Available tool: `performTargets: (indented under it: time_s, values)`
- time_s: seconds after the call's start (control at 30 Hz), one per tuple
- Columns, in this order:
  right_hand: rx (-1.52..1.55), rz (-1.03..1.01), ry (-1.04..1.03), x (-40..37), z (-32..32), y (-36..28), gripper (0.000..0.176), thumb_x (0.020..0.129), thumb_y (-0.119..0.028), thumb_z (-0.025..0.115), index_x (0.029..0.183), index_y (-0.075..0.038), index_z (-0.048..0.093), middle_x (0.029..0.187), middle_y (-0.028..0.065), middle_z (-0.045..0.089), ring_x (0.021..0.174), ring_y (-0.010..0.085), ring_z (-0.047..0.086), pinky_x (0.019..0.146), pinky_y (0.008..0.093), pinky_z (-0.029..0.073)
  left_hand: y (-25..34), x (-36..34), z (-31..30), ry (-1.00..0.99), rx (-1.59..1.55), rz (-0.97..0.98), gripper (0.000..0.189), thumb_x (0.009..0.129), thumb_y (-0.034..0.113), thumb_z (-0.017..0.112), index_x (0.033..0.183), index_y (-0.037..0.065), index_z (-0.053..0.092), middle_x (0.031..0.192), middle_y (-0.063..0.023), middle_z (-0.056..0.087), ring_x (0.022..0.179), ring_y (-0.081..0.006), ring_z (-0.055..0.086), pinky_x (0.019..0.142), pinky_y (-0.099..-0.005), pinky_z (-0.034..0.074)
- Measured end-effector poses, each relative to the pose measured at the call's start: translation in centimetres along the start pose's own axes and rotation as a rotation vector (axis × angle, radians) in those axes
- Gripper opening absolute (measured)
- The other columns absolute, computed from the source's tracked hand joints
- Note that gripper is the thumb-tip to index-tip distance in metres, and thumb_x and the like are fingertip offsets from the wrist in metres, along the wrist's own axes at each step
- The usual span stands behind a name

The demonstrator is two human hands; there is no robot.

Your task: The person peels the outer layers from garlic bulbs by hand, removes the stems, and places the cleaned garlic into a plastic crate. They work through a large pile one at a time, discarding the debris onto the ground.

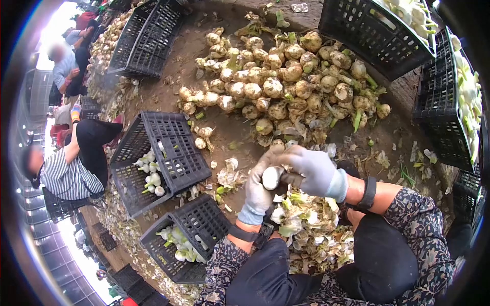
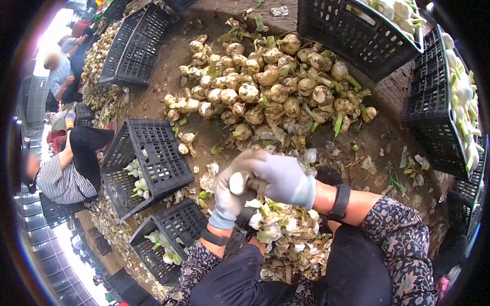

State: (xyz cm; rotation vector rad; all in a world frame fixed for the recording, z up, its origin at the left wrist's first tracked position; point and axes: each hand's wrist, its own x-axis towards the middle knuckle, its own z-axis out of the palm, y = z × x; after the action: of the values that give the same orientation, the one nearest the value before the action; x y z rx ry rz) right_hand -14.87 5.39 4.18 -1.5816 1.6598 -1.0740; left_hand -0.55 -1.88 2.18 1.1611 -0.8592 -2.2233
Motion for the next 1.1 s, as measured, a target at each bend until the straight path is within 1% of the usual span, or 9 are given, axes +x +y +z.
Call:
performTargets:
  time_s: [0.1,0.17,0.27,0.33,0.47,0.63,0.8,0.9,1.1]
  values:
    - [-0.065,-0.085,-0.08,-0.8,0.8,0.8,0.026,0.075,-0.012,0.065,0.1,-0.014,0.061,0.087,0.0079,0.061,0.073,0.0302,0.063,0.06,0.04,0.051,0.1,0.0,-0.7,-0.042,-0.05,-0.119,0.038,0.096,0.021,0.041,0.126,-0.002,0.05,0.086,-0.0064,0.066,0.061,-0.0101,0.06,0.05,-0.0216,0.049]
    - [-0.203,-0.077,-0.463,-1.4,0.8,-0.1,0.015,0.072,-0.011,0.061,0.087,-0.013,0.06,0.071,0.0065,0.059,0.066,0.0285,0.063,0.053,0.0396,0.049,-1.0,0.8,-2.8,-0.163,0.409,0.151,0.036,0.095,0.019,0.042,0.123,-0.002,0.052,0.087,-0.0099,0.066,0.064,-0.0107,0.062,0.051,-0.0205,0.048]
    - [0.067,-0.097,-0.803,-4.9,3.3,-0.8,0.011,0.075,-0.016,0.062,0.085,-0.013,0.061,0.074,0.0089,0.062,0.071,0.0329,0.064,0.059,0.0445,0.049,-0.8,3.4,-5.6,0.065,-0.257,-0.013,0.031,0.094,0.019,0.043,0.117,0.002,0.054,0.09,-0.0124,0.065,0.076,-0.0194,0.066,0.062,-0.0309,0.056]
    - [0.144,-0.099,-0.851,-5.6,3.2,-0.1,0.021,0.082,-0.03,0.062,0.096,-0.014,0.063,0.083,0.0106,0.064,0.078,0.0335,0.064,0.064,0.0431,0.05,-2.4,6.3,-8.9,0.213,-0.247,-0.035,0.031,0.092,0.019,0.045,0.116,0.004,0.056,0.095,-0.0131,0.065,0.084,-0.0231,0.066,0.064,-0.0328,0.057]
    - [-0.106,0.089,-0.787,-3.0,0.3,0.8,0.053,0.087,-0.053,0.055,0.126,-0.016,0.054,0.107,0.0125,0.061,0.093,0.0335,0.063,0.075,0.0435,0.051,-5.5,8.8,-11.2,0.086,1.513,0.397,0.034,0.085,0.023,0.055,0.118,0.02,0.063,0.104,-0.0192,0.061,0.086,-0.0353,0.065,0.074,-0.045,0.054]
    - [-0.083,0.184,-0.686,-3.4,-0.4,3.0,0.044,0.087,-0.047,0.057,0.116,-0.014,0.061,0.099,0.013,0.064,0.09,0.0331,0.063,0.076,0.0423,0.051,-6.3,9.4,-5.5,-0.109,1.847,0.247,0.06,0.081,0.024,0.06,0.138,0.031,0.041,0.13,-0.0195,0.045,0.093,-0.0384,0.063,0.079,-0.0458,0.052]
    - [0.154,0.779,-0.356,-3.6,-1.2,5.4,0.03,0.087,-0.036,0.064,0.101,-0.01,0.067,0.088,0.009,0.069,0.078,0.0198,0.067,0.075,0.0327,0.052,-7.7,9.1,-4.5,-0.078,1.673,0.188,0.059,0.074,0.012,0.068,0.129,0.024,0.052,0.129,-0.0178,0.05,0.096,-0.0353,0.063,0.084,-0.0423,0.052]
    - [0.318,0.666,-0.039,-4.2,-0.4,7.9,0.04,0.079,-0.033,0.076,0.099,-0.001,0.064,0.083,0.0076,0.069,0.076,0.0133,0.065,0.072,0.0263,0.051,-5.7,7.9,-4.0,-0.046,0.543,-0.004,0.059,0.066,-0.004,0.076,0.121,0.004,0.057,0.116,-0.0082,0.06,0.105,-0.0171,0.057,0.093,-0.0299,0.046]
    - [0.691,0.567,0.109,-1.1,0.4,5.4,0.051,0.074,-0.027,0.083,0.105,0.003,0.055,0.092,0.0055,0.064,0.082,0.0095,0.058,0.072,0.0262,0.05,-3.5,3.0,-0.4,-0.18,0.568,0.189,0.057,0.072,0.0,0.073,0.125,0.001,0.053,0.12,-0.0087,0.057,0.108,-0.0164,0.056,0.096,-0.0275,0.043]
